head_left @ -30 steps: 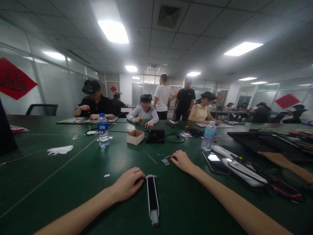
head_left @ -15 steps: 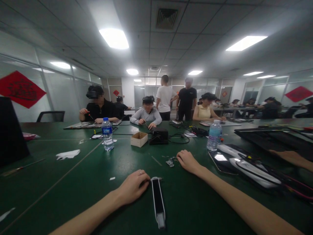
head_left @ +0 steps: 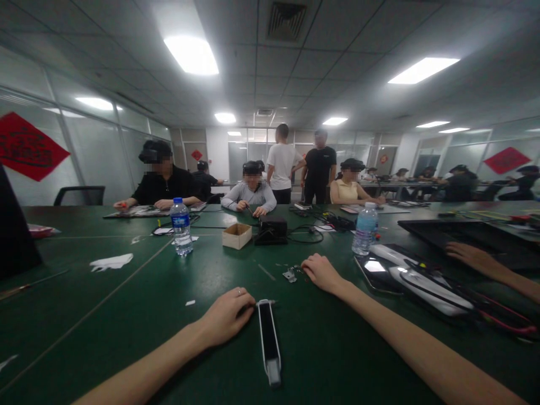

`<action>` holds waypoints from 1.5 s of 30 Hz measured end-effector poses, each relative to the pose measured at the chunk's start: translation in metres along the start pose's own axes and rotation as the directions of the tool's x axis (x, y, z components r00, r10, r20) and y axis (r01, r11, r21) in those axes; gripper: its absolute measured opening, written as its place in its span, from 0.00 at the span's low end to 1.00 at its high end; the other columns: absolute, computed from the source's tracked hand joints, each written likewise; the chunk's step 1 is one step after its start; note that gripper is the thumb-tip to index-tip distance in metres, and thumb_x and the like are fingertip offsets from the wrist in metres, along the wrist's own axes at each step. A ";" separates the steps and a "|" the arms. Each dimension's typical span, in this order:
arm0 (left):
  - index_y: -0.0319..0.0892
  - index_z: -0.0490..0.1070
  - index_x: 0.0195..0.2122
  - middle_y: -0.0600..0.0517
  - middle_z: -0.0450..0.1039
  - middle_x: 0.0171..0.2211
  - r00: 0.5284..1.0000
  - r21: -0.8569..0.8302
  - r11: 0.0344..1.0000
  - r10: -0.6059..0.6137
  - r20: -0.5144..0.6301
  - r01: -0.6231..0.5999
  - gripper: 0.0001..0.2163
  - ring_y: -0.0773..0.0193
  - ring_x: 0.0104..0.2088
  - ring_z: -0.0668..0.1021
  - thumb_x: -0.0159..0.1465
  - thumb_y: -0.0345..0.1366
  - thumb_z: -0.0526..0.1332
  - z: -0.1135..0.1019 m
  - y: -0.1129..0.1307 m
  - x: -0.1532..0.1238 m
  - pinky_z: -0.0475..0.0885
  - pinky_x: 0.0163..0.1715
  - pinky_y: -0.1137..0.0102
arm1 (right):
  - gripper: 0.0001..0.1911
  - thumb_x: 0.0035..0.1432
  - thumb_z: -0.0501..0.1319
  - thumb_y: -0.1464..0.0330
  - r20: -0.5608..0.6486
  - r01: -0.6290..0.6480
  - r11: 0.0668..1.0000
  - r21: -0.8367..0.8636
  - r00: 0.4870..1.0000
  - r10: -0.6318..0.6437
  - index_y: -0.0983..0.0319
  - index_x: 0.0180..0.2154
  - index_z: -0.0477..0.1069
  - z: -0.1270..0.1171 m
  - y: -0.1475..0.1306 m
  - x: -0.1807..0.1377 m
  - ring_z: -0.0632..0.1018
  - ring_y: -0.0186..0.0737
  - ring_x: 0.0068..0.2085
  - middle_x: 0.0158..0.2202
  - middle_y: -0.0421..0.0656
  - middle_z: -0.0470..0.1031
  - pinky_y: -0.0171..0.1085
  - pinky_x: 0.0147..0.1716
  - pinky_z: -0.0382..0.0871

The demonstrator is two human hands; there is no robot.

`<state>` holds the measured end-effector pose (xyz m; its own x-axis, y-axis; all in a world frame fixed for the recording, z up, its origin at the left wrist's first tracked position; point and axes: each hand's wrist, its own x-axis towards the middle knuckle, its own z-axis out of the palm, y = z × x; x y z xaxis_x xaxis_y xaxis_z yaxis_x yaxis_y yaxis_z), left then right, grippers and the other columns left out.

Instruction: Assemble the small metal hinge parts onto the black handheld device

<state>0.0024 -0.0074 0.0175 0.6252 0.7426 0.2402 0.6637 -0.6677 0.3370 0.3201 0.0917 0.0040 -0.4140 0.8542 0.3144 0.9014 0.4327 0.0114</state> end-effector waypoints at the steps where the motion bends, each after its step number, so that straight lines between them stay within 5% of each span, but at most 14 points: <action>1: 0.42 0.73 0.43 0.48 0.73 0.41 1.000 0.000 1.000 -0.002 -0.001 0.002 0.08 0.59 0.41 0.75 0.67 0.32 0.55 -0.001 0.001 0.000 0.72 0.42 0.67 | 0.12 0.65 0.54 0.72 0.003 0.002 1.000 -0.003 1.000 -0.002 0.61 0.42 0.76 -0.001 0.000 0.000 0.72 0.44 0.45 0.42 0.47 0.77 0.39 0.42 0.62; 37: 0.42 0.72 0.44 0.49 0.73 0.41 0.999 0.048 0.999 0.026 -0.031 -0.025 0.09 0.60 0.40 0.75 0.67 0.32 0.54 0.007 -0.007 -0.004 0.71 0.40 0.68 | 0.10 0.64 0.56 0.68 -0.012 0.048 0.996 0.071 0.999 -0.047 0.61 0.39 0.77 0.005 -0.003 -0.002 0.72 0.44 0.44 0.41 0.47 0.76 0.40 0.43 0.61; 45: 0.42 0.71 0.43 0.49 0.73 0.39 0.998 0.080 0.997 0.012 -0.060 -0.007 0.08 0.60 0.39 0.75 0.66 0.32 0.55 0.006 -0.002 -0.005 0.70 0.39 0.68 | 0.11 0.67 0.52 0.69 -0.159 0.145 0.984 0.107 0.979 -0.127 0.64 0.39 0.73 -0.009 -0.026 -0.005 0.71 0.43 0.43 0.40 0.48 0.74 0.41 0.43 0.62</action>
<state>0.0005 -0.0098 0.0105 0.6075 0.7362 0.2980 0.6897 -0.6751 0.2617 0.2997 0.0734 0.0106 -0.5000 0.7356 0.4571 0.8131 0.5805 -0.0448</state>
